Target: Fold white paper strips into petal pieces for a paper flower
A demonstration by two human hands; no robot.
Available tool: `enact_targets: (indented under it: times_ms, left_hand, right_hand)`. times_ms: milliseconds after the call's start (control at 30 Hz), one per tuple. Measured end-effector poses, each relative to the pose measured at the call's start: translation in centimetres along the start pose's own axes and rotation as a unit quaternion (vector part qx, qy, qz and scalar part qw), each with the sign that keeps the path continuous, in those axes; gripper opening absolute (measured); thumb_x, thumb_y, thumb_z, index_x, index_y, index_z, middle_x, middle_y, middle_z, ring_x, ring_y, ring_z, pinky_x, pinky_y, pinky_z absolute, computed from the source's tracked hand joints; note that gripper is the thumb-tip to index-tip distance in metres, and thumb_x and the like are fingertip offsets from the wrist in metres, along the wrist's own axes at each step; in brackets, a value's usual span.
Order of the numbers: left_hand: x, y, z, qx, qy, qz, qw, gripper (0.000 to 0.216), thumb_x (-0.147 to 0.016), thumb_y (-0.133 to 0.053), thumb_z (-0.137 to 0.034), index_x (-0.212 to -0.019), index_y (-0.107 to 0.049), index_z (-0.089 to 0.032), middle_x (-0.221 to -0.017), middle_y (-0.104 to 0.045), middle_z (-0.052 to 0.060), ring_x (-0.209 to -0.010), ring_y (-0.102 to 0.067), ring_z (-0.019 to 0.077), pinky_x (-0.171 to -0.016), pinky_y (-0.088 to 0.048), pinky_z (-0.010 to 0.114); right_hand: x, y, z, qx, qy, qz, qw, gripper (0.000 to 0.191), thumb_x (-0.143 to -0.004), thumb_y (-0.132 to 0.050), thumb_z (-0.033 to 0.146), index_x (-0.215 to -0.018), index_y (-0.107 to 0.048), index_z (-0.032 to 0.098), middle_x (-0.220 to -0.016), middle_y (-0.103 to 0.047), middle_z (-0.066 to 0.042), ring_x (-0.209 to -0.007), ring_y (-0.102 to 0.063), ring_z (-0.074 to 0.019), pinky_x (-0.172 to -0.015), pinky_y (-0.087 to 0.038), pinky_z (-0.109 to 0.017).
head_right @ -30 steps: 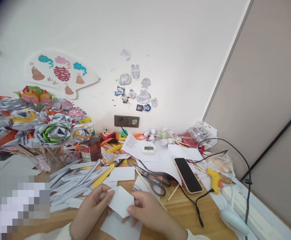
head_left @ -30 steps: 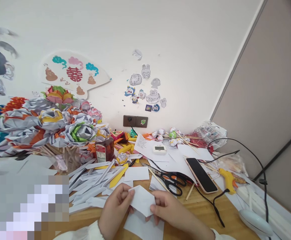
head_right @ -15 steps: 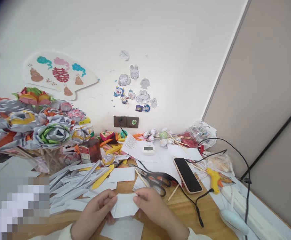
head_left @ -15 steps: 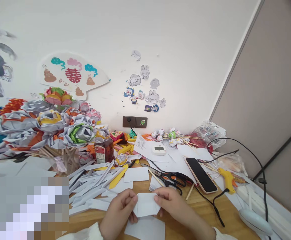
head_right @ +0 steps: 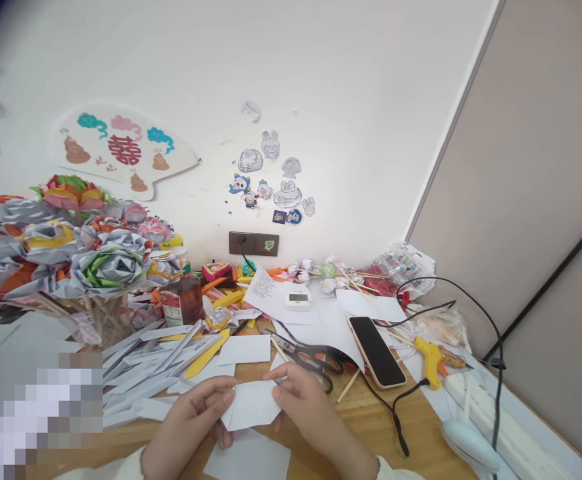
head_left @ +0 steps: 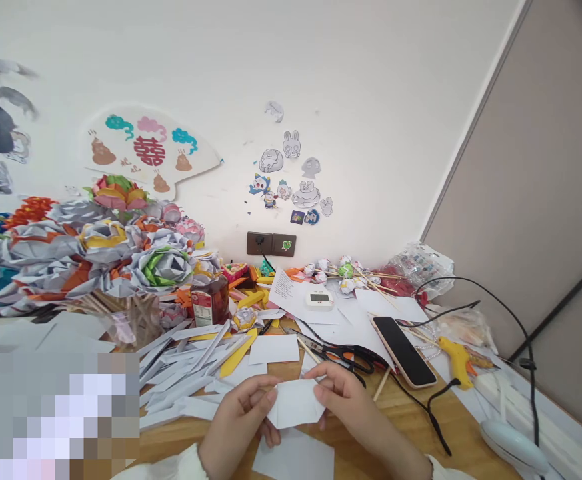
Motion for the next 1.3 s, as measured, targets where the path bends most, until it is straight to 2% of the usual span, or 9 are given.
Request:
enact_targets:
  times_ms: [200, 367, 533, 667, 867, 1067, 1167, 1300]
  left_hand:
    - [0.3, -0.1, -0.4, 0.023, 0.008, 0.011, 1.000, 0.035, -0.063, -0.060, -0.038, -0.085, -0.050, -0.012, -0.046, -0.060, -0.001, -0.035, -0.054, 0.0132, -0.038, -0.041, 0.023]
    - [0.5, -0.6, -0.1, 0.077, 0.025, 0.051, 0.995, 0.029, -0.066, -0.058, -0.034, -0.086, -0.050, -0.014, -0.052, -0.062, 0.001, -0.040, -0.056, 0.0145, -0.042, -0.043, 0.025]
    - [0.4, -0.4, 0.0, 0.083, 0.025, 0.042, 0.995, 0.023, -0.067, -0.058, -0.032, -0.081, -0.052, -0.015, -0.044, -0.059, -0.001, -0.038, -0.055, 0.0134, -0.040, -0.042, 0.023]
    - [0.4, -0.4, -0.1, 0.091, 0.021, 0.047, 0.995, 0.023, -0.067, -0.058, -0.034, -0.078, -0.052, -0.015, -0.047, -0.060, -0.001, -0.038, -0.055, 0.0129, -0.040, -0.042, 0.023]
    - [0.1, -0.5, 0.4, 0.064, 0.039, 0.048, 0.996, 0.028, -0.064, -0.058, -0.043, -0.069, -0.047, -0.017, -0.043, -0.056, -0.003, -0.034, -0.054, 0.0114, -0.034, -0.039, 0.019]
    - [0.2, -1.0, 0.8, 0.007, 0.071, 0.066, 0.995, 0.035, -0.061, -0.055, -0.050, -0.062, -0.045, -0.017, -0.034, -0.052, -0.005, -0.028, -0.048, 0.0085, -0.029, -0.035, 0.016]
    - [0.3, -1.3, 0.4, -0.015, 0.060, 0.072, 0.995, 0.034, -0.059, -0.058, -0.047, -0.065, -0.047, -0.015, -0.034, -0.053, -0.005, -0.028, -0.047, 0.0073, -0.030, -0.034, 0.015]
    - [0.2, -1.3, 0.4, -0.028, 0.037, 0.064, 0.997, 0.034, -0.058, -0.061, -0.044, -0.068, -0.047, -0.015, -0.035, -0.052, -0.007, -0.029, -0.046, 0.0070, -0.032, -0.035, 0.016]
  right_hand:
    - [0.1, -0.1, 1.0, -0.005, 0.014, -0.022, 1.000, 0.020, -0.072, -0.054, 0.034, -0.081, -0.054, 0.016, -0.068, -0.056, 0.000, -0.061, -0.054, -0.0121, -0.051, -0.043, -0.022]
    - [0.2, 0.2, 1.3, -0.004, 0.014, -0.033, 0.999, 0.014, -0.072, -0.054, 0.029, -0.079, -0.054, 0.017, -0.068, -0.056, 0.001, -0.060, -0.054, -0.0114, -0.053, -0.042, -0.022]
    - [0.3, 0.2, 1.4, -0.014, 0.002, -0.029, 0.999, 0.012, -0.072, -0.054, 0.027, -0.078, -0.057, 0.016, -0.072, -0.056, 0.000, -0.063, -0.054, -0.0121, -0.054, -0.042, -0.022]
    - [0.3, 0.1, 1.3, 0.005, 0.007, -0.029, 1.000, 0.013, -0.072, -0.054, 0.029, -0.076, -0.058, 0.016, -0.070, -0.056, 0.001, -0.061, -0.054, -0.0114, -0.054, -0.042, -0.022]
    - [0.2, 0.2, 1.4, 0.067, 0.039, -0.037, 0.996, 0.011, -0.073, -0.051, 0.024, -0.073, -0.060, 0.017, -0.069, -0.056, 0.000, -0.061, -0.054, -0.0115, -0.055, -0.042, -0.022]
    - [0.5, -0.2, 2.1, 0.202, 0.085, -0.044, 0.975, 0.018, -0.073, -0.045, 0.014, -0.073, -0.063, 0.017, -0.069, -0.059, -0.002, -0.066, -0.053, -0.0138, -0.060, -0.040, -0.023]
    - [0.5, -0.2, 2.2, 0.211, 0.086, -0.043, 0.973, 0.021, -0.072, -0.044, 0.010, -0.074, -0.063, 0.017, -0.070, -0.060, -0.002, -0.067, -0.053, -0.0141, -0.060, -0.040, -0.023]
    - [0.4, -0.3, 2.4, 0.187, 0.099, -0.032, 0.977, 0.020, -0.069, -0.048, 0.010, -0.083, -0.060, 0.017, -0.080, -0.060, -0.003, -0.076, -0.054, -0.0157, -0.067, -0.041, -0.025]
Point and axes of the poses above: each hand's wrist, its own x-axis away from the middle knuckle, its own y-axis out of the back of the hand, z = x × y, the point moved 6 cm from there along -x, towards the middle knuckle
